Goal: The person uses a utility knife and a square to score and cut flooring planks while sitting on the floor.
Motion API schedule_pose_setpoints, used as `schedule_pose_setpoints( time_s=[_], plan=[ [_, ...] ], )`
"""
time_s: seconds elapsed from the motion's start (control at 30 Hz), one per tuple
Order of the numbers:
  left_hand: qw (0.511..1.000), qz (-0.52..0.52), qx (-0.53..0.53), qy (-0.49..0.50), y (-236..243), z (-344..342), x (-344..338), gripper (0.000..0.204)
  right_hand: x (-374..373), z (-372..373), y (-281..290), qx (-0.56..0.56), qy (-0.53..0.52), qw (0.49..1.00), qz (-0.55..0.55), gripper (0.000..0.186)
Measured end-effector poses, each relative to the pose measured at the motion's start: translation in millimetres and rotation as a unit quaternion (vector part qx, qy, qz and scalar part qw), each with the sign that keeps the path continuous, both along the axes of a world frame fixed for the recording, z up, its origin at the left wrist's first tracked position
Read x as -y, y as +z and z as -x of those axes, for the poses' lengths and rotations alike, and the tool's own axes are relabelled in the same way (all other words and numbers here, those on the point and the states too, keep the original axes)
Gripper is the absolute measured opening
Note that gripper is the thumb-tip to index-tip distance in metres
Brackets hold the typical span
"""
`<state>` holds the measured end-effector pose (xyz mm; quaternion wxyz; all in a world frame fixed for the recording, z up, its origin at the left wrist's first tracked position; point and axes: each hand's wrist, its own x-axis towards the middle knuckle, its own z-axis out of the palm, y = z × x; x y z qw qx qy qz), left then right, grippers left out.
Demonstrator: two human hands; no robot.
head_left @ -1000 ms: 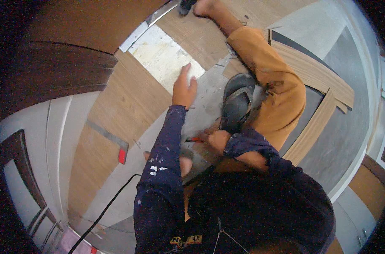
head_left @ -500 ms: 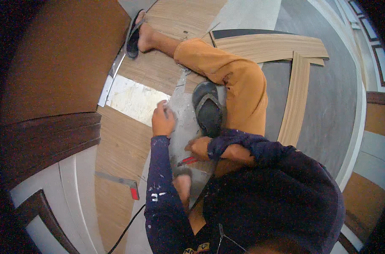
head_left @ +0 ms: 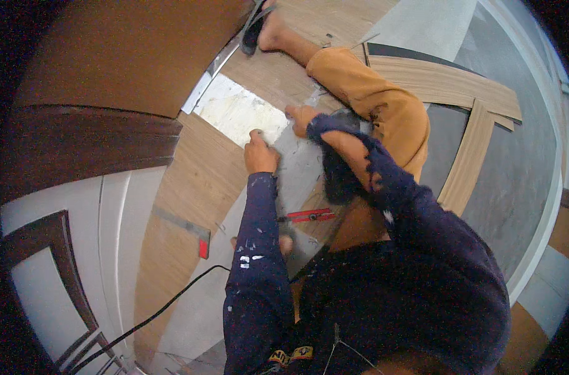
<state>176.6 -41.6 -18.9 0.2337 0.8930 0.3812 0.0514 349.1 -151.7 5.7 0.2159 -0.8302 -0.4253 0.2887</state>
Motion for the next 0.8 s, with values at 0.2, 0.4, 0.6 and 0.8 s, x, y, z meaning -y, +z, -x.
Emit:
schedule_pose_setpoints(
  time_s=[0.2, 0.4, 0.6, 0.8],
  plan=[
    [0.997, -0.044, -0.063, -0.004, 16, 39, 2, 0.057, -24, -11, 9, 0.079, 0.175, 0.976, 0.102, 0.044],
    [1.000, 0.015, 0.023, -0.010, 17, 26, 8, 0.055, -32, 2, 3, 0.052, 0.158, 0.979, 0.115, 0.041],
    [0.994, 0.048, 0.092, -0.022, 12, -6, 12, 0.059, -33, 4, -19, 0.011, 0.159, 0.985, 0.065, 0.042],
    [0.985, 0.110, 0.131, 0.000, 5, -24, 11, 0.058, -31, 3, -29, -0.016, 0.150, 0.988, 0.015, 0.035]
  ],
)
